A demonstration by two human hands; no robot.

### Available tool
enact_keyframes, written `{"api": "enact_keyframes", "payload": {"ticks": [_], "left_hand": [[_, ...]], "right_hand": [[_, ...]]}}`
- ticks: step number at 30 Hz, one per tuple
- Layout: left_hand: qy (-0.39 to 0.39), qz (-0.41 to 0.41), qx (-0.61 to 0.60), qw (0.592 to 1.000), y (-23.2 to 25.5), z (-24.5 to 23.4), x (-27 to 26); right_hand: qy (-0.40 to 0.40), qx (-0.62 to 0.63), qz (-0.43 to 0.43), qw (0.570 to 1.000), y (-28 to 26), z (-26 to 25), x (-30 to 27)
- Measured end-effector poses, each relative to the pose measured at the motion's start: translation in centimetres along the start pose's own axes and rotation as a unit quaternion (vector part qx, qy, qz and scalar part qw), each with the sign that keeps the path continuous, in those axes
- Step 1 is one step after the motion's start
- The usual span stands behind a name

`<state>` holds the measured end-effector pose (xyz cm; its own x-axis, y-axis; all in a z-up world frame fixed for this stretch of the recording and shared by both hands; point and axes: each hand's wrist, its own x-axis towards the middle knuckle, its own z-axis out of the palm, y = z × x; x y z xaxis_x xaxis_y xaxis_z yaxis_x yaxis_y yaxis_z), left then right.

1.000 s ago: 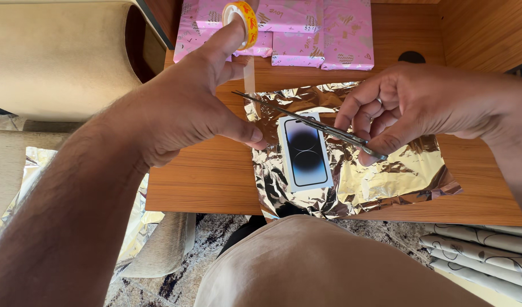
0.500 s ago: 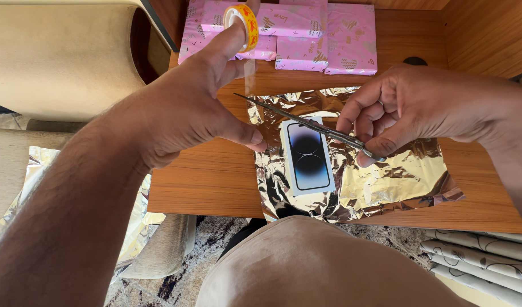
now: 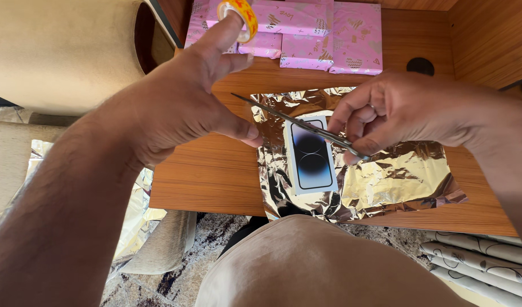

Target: The person wraps a small box in pink patterned wrapping paper, folds the edges, and secures them with tape. They then place an iPhone box on a sheet of gold foil, fold the foil around it, and tape the edges to complete the wrapping.

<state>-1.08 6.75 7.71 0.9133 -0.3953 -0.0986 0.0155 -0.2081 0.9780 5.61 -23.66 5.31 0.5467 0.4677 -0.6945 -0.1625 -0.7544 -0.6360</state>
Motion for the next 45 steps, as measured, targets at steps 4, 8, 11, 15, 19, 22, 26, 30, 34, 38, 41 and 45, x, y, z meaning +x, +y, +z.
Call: {"api": "enact_keyframes", "payload": {"ticks": [4, 8, 11, 15, 19, 22, 26, 30, 34, 38, 41, 45], "left_hand": [[0.013, -0.011, -0.007, 1.0, 0.1, -0.4, -0.4], [0.0, 0.016, -0.049, 0.999, 0.1, -1.0, -0.8], [-0.012, 0.043, -0.08, 0.996, 0.2, -1.5, -1.1], [-0.007, 0.04, -0.07, 0.997, 0.2, -2.1, -1.7], [-0.001, 0.043, -0.064, 0.997, 0.1, -2.8, -2.4], [0.009, 0.027, -0.076, 0.997, 0.0, -3.3, -2.7], [0.013, 0.01, -0.079, 0.997, -0.3, -4.0, -3.2], [0.009, 0.002, -0.085, 0.996, -0.5, -4.7, -3.3], [-0.004, 0.005, -0.104, 0.995, -0.7, -5.3, -3.4], [-0.014, 0.018, -0.108, 0.994, -0.8, -5.7, -3.3], [-0.013, 0.019, -0.093, 0.995, -0.8, -6.0, -3.0], [-0.026, 0.038, -0.077, 0.996, -0.8, -6.2, -2.7]], "right_hand": [[0.007, 0.009, 0.006, 1.0, -0.4, 1.6, 1.3], [0.003, -0.005, 0.022, 1.0, 0.2, 4.0, 4.0], [-0.034, 0.025, -0.03, 0.999, 0.9, 6.6, 7.1], [0.028, -0.021, -0.088, 0.996, 1.1, 10.5, 11.0], [0.191, -0.115, -0.163, 0.961, 0.5, 14.2, 13.8], [0.183, -0.189, -0.103, 0.959, 0.1, 15.6, 15.1], [0.195, -0.259, -0.124, 0.938, 0.0, 16.7, 16.5], [0.187, -0.304, -0.093, 0.929, -0.2, 17.5, 17.3], [0.198, -0.334, -0.059, 0.919, -0.9, 18.3, 18.2], [0.197, -0.276, -0.089, 0.937, -1.0, 18.4, 18.5], [0.177, -0.27, -0.081, 0.943, -0.8, 18.5, 18.6], [0.18, -0.253, -0.104, 0.945, -0.7, 18.5, 18.3]]}}
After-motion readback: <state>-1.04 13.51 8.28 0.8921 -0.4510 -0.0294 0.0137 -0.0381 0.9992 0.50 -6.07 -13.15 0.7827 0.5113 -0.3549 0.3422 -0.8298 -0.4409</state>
